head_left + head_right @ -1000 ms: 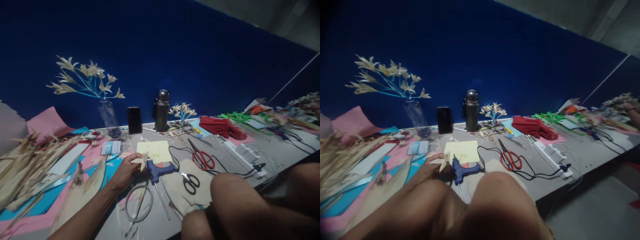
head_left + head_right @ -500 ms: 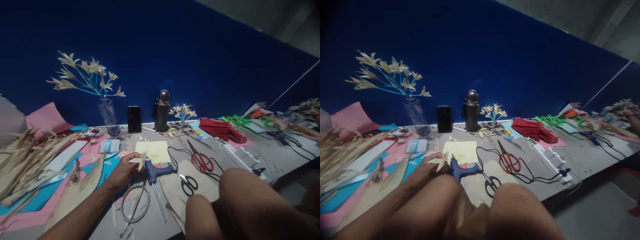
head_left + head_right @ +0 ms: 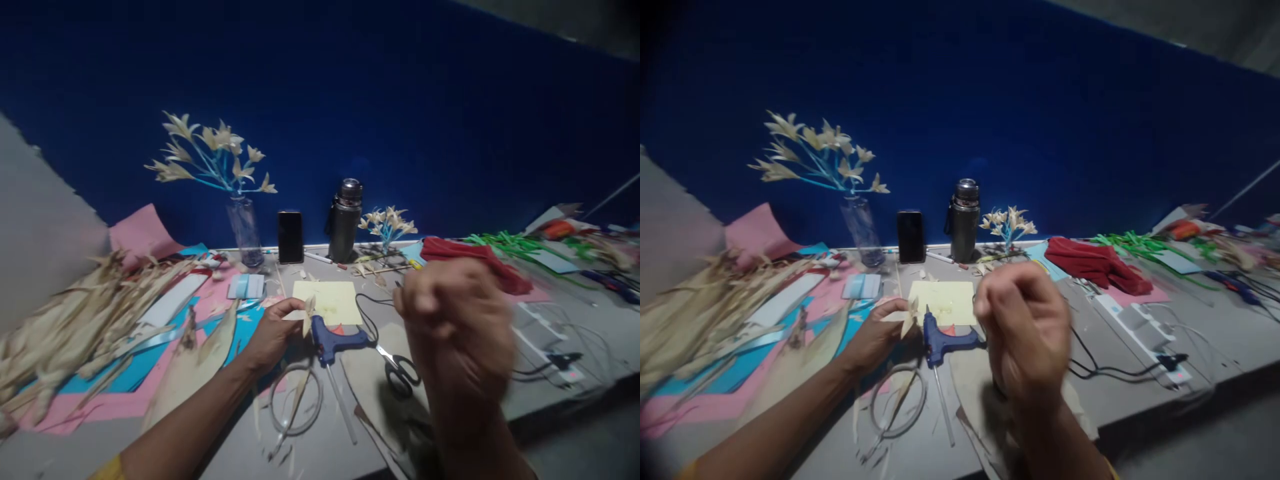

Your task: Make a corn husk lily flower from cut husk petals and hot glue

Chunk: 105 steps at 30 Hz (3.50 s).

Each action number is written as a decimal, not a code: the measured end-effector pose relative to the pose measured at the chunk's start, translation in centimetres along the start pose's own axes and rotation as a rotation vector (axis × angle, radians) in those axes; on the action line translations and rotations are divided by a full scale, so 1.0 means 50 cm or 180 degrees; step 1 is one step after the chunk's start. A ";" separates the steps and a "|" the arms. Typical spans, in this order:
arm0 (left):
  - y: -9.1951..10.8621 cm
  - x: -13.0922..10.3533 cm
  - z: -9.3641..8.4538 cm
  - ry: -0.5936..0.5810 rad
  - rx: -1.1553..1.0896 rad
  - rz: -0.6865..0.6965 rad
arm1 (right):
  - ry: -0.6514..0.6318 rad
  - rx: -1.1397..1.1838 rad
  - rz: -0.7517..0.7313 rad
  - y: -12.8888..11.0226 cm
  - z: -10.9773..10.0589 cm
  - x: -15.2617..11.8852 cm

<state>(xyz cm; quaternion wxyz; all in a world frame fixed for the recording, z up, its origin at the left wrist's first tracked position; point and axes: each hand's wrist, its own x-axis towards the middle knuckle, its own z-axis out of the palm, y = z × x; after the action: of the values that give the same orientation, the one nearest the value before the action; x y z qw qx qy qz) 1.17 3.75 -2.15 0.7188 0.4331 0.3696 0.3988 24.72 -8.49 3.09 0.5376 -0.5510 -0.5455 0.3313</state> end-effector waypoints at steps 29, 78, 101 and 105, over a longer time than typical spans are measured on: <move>0.012 -0.010 0.004 -0.0295 -0.0503 -0.0173 | -0.0244 0.0631 0.0053 0.077 0.210 0.085; 0.017 0.008 -0.031 -0.1075 0.0062 0.0151 | -0.0542 0.0106 -0.1194 0.086 0.194 0.080; 0.009 0.012 -0.036 -0.1110 0.0296 -0.0035 | -0.0581 -0.0161 -0.0877 0.070 0.187 0.086; 0.001 0.010 -0.033 -0.1040 0.0325 -0.0177 | -0.0737 -0.0277 -0.0840 0.075 0.179 0.093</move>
<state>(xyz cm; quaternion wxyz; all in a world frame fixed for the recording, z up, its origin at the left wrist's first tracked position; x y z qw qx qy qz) -0.11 4.76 -2.76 0.7571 0.5178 0.2795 0.2838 17.99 -1.34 -1.29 0.4858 -0.4555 -0.6851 0.2952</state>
